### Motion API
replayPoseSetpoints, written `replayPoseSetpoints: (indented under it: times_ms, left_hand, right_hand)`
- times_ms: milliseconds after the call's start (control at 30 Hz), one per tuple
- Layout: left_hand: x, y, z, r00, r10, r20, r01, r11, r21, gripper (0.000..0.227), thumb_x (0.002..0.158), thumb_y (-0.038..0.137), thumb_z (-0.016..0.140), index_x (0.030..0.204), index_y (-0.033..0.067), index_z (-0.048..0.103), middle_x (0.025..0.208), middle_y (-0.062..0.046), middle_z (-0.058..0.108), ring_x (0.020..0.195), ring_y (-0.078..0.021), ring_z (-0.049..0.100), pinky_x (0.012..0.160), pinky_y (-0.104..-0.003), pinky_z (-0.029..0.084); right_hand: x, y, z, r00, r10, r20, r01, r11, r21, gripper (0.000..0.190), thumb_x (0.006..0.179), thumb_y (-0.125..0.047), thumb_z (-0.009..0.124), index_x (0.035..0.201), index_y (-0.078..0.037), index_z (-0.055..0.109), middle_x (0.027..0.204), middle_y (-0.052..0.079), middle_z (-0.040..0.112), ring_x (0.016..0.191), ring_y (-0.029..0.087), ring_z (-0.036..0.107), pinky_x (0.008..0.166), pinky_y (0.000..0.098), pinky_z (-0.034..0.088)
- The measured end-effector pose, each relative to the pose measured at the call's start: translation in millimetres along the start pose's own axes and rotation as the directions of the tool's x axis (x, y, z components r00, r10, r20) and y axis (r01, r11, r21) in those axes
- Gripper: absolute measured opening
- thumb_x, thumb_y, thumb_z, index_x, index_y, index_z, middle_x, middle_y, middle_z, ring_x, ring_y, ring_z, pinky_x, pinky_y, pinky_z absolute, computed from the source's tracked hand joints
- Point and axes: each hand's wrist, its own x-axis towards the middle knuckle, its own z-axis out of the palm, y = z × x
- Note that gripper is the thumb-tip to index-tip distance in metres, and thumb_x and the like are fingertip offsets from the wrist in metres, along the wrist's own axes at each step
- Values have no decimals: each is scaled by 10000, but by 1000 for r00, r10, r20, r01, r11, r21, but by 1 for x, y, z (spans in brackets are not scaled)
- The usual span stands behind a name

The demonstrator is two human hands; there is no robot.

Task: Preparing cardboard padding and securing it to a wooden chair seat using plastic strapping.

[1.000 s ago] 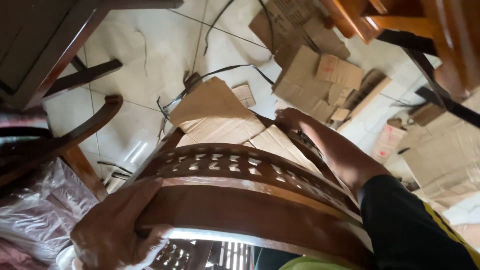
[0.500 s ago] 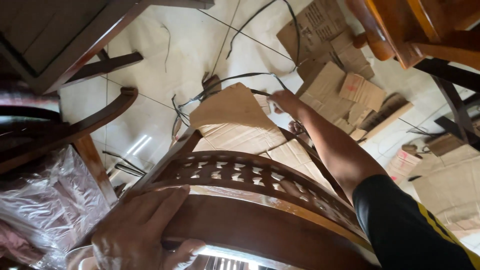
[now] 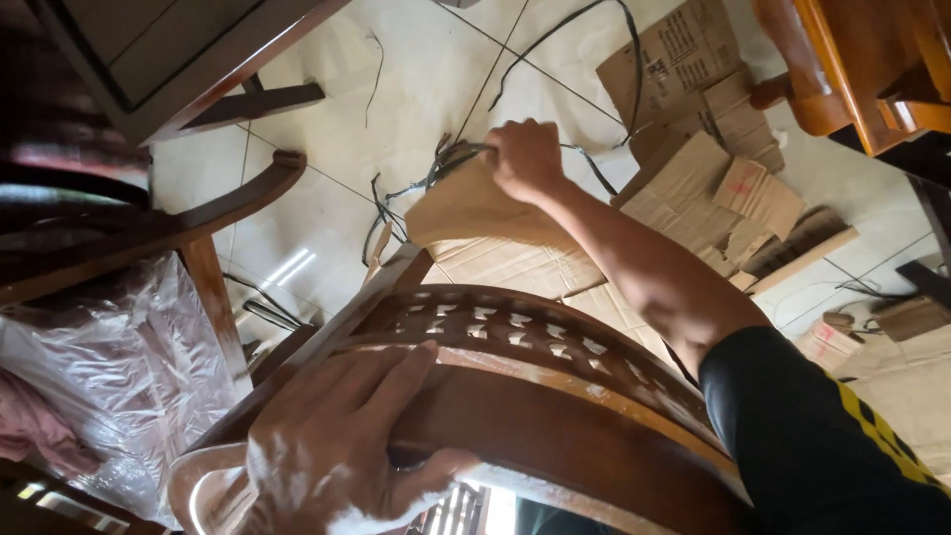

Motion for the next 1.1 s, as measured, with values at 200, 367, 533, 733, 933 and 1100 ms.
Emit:
replayPoseSetpoints:
  times_ms: [200, 367, 533, 733, 933, 1100]
  left_hand:
    - [-4, -3, 2, 973, -129, 192, 138, 990, -34, 781, 886, 783, 330, 1151, 186, 759, 876, -40, 783, 782, -223, 755, 610, -411, 610]
    - [45, -22, -16, 539, -388, 748, 713, 683, -159, 727, 823, 606, 620, 1506, 389, 499, 1595, 21, 497, 866, -224, 851, 883, -514, 628]
    - [71, -110, 113, 714, -113, 691, 453, 828, -332, 858, 842, 210, 679, 1618, 175, 314, 1538, -131, 498, 1457, -379, 414, 1165, -576, 335]
    - [61, -134, 180, 640, -5, 769, 324, 909, -264, 366, 980, 258, 585, 1304, 118, 679, 1038, -142, 781, 1096, -396, 716, 948, -556, 531]
    - [79, -144, 169, 686, -179, 705, 482, 838, -256, 317, 1040, 197, 352, 1076, 123, 657, 1044, -37, 753, 835, -219, 672, 747, -388, 486]
    - [80, -148, 205, 738, -178, 651, 447, 851, -275, 282, 1075, 244, 410, 1135, 88, 636, 954, -107, 758, 868, -291, 682, 726, -448, 483]
  right_hand:
    - [-34, -22, -3, 954, -297, -39, 273, 917, -292, 175, 950, -297, 740, 1054, -171, 801, 1149, 39, 695, 1193, 315, 542, 1077, 550, 298]
    - [-67, -33, -28, 933, -359, -31, 357, 932, -59, 157, 1004, -206, 703, 970, -70, 773, 952, 137, 754, 888, 329, 678, 916, 539, 487]
    - [-115, -72, -85, 934, -333, 132, 337, 941, -14, 191, 1019, -166, 631, 1142, -73, 744, 1003, 161, 716, 1020, 373, 716, 981, 562, 517]
    - [-123, -69, -66, 902, -394, 178, 417, 901, -116, 173, 984, -176, 661, 1126, -121, 745, 990, 141, 739, 984, 370, 735, 959, 557, 538]
    - [-261, -76, -168, 895, -61, 442, 104, 992, -74, 1021, 712, 111, 697, 1597, -302, 400, 563, 5, 646, 422, 133, 522, 428, 326, 425]
    - [-337, -153, -155, 816, -576, 50, 513, 682, -522, 735, 999, -557, 507, 1483, -13, 416, 1349, 195, 579, 1166, 327, 622, 939, 438, 524]
